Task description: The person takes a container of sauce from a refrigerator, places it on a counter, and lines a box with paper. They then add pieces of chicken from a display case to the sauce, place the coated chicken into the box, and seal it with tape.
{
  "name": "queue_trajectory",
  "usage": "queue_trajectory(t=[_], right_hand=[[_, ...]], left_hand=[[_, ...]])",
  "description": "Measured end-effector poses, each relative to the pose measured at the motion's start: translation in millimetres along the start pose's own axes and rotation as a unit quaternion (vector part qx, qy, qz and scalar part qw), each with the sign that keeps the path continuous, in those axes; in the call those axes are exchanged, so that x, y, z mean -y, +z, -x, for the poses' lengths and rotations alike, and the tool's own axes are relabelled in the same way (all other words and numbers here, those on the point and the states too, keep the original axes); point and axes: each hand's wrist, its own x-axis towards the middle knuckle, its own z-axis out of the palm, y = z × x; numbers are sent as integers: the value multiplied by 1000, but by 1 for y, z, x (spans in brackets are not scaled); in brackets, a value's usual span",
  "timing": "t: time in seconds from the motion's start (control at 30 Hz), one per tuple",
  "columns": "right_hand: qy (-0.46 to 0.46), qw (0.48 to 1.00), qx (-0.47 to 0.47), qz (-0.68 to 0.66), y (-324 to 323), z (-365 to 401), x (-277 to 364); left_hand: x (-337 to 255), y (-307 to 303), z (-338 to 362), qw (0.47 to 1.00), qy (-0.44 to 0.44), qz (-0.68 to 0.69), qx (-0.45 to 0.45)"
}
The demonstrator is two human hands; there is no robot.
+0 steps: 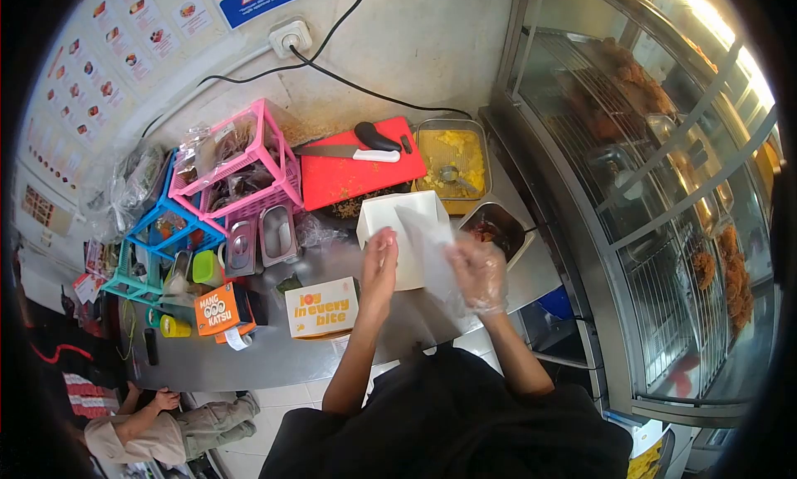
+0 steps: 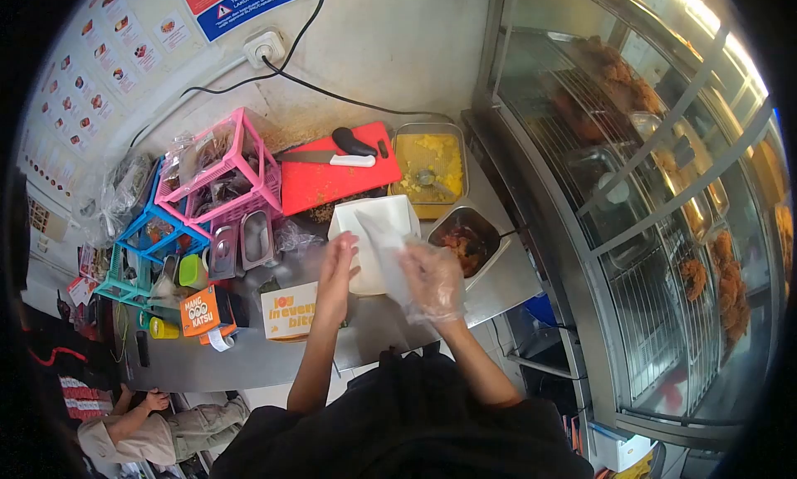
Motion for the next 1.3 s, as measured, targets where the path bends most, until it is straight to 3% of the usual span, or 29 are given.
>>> queue_trajectory(t=[0.03,0.07,0.1,0.13,0.17,0.23,0.27,0.33,0.37,0.4,0.43,0.47,0.57,0.63,0.7,0.77,0.8,0.83,0.87,0.9,0.97,1.07,1.1,1.17,1.23,1.3], right_hand=[[0,1000,2,0,7,4,-4],[-9,996,34,-85,18,7,-12],[-19,983,65,-169,26,10,-16],[7,962,98,-255,24,12,-9],[7,962,99,-255,23,11,-11],[198,884,169,-388,23,7,-18],[200,884,169,-389,25,5,-21],[372,771,109,-505,30,-2,-24],[373,770,109,-505,33,-3,-22],[307,878,104,-351,35,-5,-17],[228,951,95,-183,36,-7,-15],[229,952,94,-183,34,-9,-18],[180,934,177,-254,34,-16,-34],[40,996,82,-17,39,-20,-42],[40,993,104,32,36,-30,-28],[37,988,125,81,39,-38,-27],[-101,982,64,147,45,-41,-36],[-237,949,0,208,50,-43,-43],[-89,976,122,158,52,-43,-47],[-89,976,121,159,58,-41,-57],[-214,915,121,321,79,-28,-90],[-295,887,147,323,127,-5,-159],[-295,887,150,322,133,-1,-166],[-189,862,257,394,141,2,-179],[-197,866,287,358,144,3,-196],[-202,870,316,320,148,6,-211]], left_hand=[[-3,3,2,1000,-1,1,-1],[-6,5,6,983,-71,149,78],[-11,8,8,933,-136,293,156],[-17,11,12,924,-134,318,164],[-9,8,9,924,-134,318,162],[13,0,2,926,-121,317,167],[19,-3,1,926,-123,317,167],[23,-6,3,925,-112,299,207],[23,-3,4,925,-114,299,207],[22,1,6,963,-64,180,189],[19,4,8,984,-13,57,168],[13,3,5,977,62,48,197],[6,-11,-2,978,0,108,178],[0,-19,-10,983,15,81,166],[6,-25,-25,979,84,-75,170],[15,-30,-39,983,77,-90,141],[17,-32,-44,940,203,-263,76],[21,-33,-47,848,319,-424,7],[32,-34,-51,824,371,-426,-36],[46,-38,-56,824,372,-426,-36],[82,-50,-61,812,311,-493,36],[135,-44,-63,773,245,-582,59],[142,-41,-63,774,242,-582,58],[154,-35,-64,727,239,-635,104],[159,-29,-67,705,212,-665,121],[156,-23,-69,687,26,-700,191]])
